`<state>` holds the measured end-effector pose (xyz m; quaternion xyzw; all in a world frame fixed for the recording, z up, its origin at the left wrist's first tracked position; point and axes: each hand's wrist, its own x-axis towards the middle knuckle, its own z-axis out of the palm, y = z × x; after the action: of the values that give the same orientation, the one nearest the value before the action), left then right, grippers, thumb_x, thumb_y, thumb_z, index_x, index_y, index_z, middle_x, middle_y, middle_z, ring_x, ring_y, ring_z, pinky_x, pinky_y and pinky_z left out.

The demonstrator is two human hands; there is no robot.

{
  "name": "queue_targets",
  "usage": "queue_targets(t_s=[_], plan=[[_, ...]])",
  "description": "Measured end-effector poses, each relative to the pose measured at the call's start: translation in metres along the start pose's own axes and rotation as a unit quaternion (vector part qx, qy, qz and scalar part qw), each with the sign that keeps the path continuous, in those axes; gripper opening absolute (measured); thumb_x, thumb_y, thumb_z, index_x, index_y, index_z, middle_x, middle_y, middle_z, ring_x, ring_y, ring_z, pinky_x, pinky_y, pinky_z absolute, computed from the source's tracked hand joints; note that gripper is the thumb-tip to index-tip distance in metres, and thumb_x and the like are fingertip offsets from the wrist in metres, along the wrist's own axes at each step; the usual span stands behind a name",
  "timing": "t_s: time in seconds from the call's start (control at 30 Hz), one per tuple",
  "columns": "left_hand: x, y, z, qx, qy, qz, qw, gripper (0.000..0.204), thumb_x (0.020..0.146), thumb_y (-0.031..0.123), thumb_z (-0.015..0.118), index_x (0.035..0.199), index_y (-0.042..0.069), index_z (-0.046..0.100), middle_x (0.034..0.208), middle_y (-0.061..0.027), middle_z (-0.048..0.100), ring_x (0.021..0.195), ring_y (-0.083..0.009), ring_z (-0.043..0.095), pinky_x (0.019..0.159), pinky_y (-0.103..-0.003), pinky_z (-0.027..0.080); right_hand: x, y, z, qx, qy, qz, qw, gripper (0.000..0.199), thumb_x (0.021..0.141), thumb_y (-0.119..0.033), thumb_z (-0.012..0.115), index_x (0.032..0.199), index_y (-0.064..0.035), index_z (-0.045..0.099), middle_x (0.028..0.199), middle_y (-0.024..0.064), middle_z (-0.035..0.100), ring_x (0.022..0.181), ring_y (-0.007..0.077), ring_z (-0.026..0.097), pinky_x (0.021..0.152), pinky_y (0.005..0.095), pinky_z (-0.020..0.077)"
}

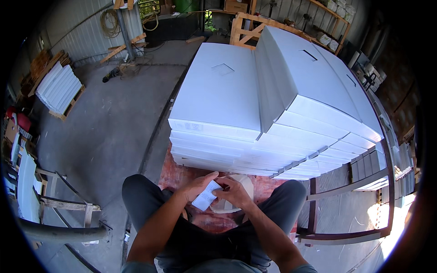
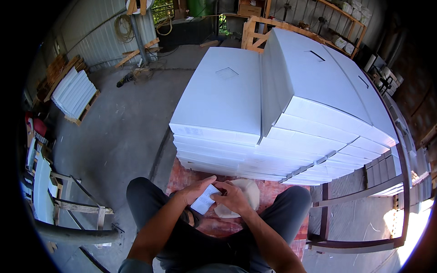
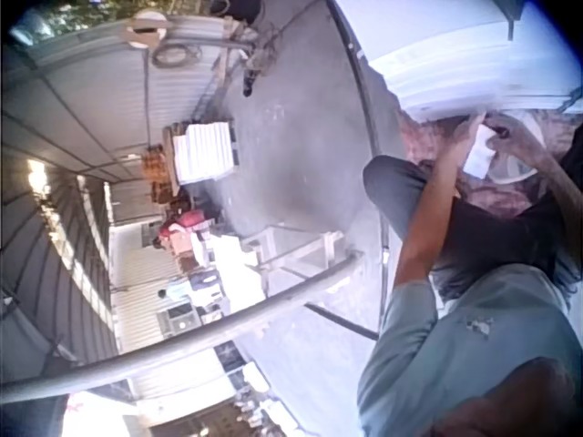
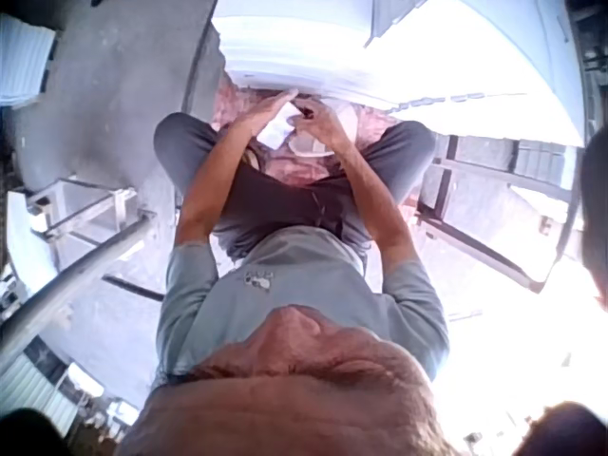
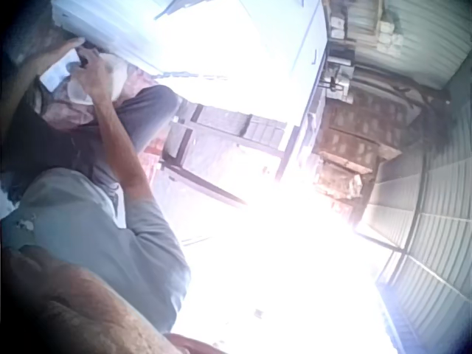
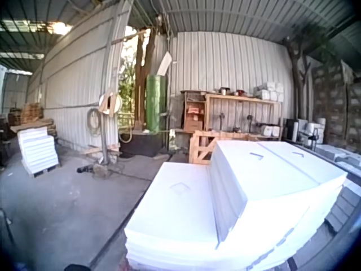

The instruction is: The person sits on the floor and repeatedly tears small pieces of white tape from a roll. They apply each piece to the edge of a stack of white rectangular panels, smoothing it down before moving to the next section.

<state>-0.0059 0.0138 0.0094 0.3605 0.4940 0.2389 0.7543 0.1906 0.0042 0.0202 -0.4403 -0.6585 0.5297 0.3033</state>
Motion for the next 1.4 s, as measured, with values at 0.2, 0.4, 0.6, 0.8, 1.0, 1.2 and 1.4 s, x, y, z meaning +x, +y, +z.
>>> queue_targets(t_s=[0.2,0.4,0.6,0.8,1.0,1.2,1.4], plan=[[-0.015,0.030,0.007,0.021,-0.057,-0.037,0.997,0.055,0.100,0.053,0.038,0.112,0.005,0.062,0.085,-0.0122,0.070,0.068,-0.0210,0.067,0.060,-0.031,0.054,0.000,-0.021,-0.004,0.116,-0.038,0.082,0.989,0.032,0.083,-0.012,0.071,0.110,0.0034,0.065,0.089,0.0083,0.065,0.071,0.0143,0.065,0.070,0.0294,0.0512],[-0.004,0.023,0.002,0.011,-0.093,-0.035,0.995,0.054,0.101,0.052,0.038,0.113,0.004,0.061,0.084,-0.0121,0.070,0.068,-0.0211,0.067,0.061,-0.031,0.054,0.002,-0.016,-0.005,0.106,-0.033,0.092,0.989,0.029,0.084,-0.011,0.070,0.108,0.0051,0.065,0.086,0.0078,0.068,0.070,0.0129,0.065,0.069,0.0280,0.0510],[-0.005,0.024,0.002,-0.012,-0.106,-0.055,0.993,0.055,0.101,0.052,0.039,0.113,0.004,0.062,0.083,-0.0122,0.070,0.067,-0.0211,0.066,0.059,-0.031,0.053,0.004,-0.013,-0.005,0.139,-0.054,0.106,0.983,0.029,0.085,-0.012,0.070,0.108,0.0051,0.065,0.086,0.0078,0.067,0.071,0.0130,0.065,0.069,0.0278,0.0510],[-0.003,0.020,0.002,-0.021,-0.100,-0.044,0.994,0.054,0.100,0.052,0.040,0.110,0.003,0.061,0.079,-0.0127,0.069,0.062,-0.0218,0.066,0.055,-0.032,0.053,0.004,-0.007,-0.004,0.142,-0.055,0.098,0.983,0.029,0.085,-0.012,0.070,0.108,0.0047,0.065,0.088,0.0079,0.067,0.072,0.0131,0.065,0.069,0.0278,0.0510],[-0.001,0.018,0.000,-0.016,-0.096,-0.045,0.994,0.054,0.100,0.052,0.041,0.111,0.003,0.062,0.081,-0.0120,0.069,0.066,-0.0210,0.066,0.059,-0.032,0.053,0.003,-0.008,-0.003,0.128,-0.035,0.086,0.987,0.030,0.085,-0.013,0.071,0.108,0.0045,0.065,0.086,0.0079,0.067,0.071,0.0127,0.065,0.068,0.0278,0.0512],[0.001,0.020,0.003,-0.055,-0.054,-0.056,0.995,0.054,0.100,0.052,0.041,0.108,0.003,0.062,0.078,-0.0127,0.068,0.061,-0.0215,0.065,0.055,-0.032,0.052,0.005,0.002,-0.001,0.108,0.008,0.081,0.991,0.029,0.084,-0.015,0.072,0.105,0.0028,0.064,0.085,0.0079,0.067,0.073,0.0129,0.064,0.069,0.0286,0.0514],[0.003,0.020,0.006,-0.101,-0.053,-0.063,0.991,0.056,0.100,0.053,0.039,0.106,0.003,0.062,0.077,-0.0132,0.068,0.062,-0.0230,0.065,0.056,-0.034,0.053,0.007,0.011,-0.001,0.041,0.045,0.047,0.997,0.028,0.084,-0.017,0.073,0.103,0.0008,0.065,0.084,0.0084,0.067,0.075,0.0135,0.065,0.070,0.0285,0.0513]])
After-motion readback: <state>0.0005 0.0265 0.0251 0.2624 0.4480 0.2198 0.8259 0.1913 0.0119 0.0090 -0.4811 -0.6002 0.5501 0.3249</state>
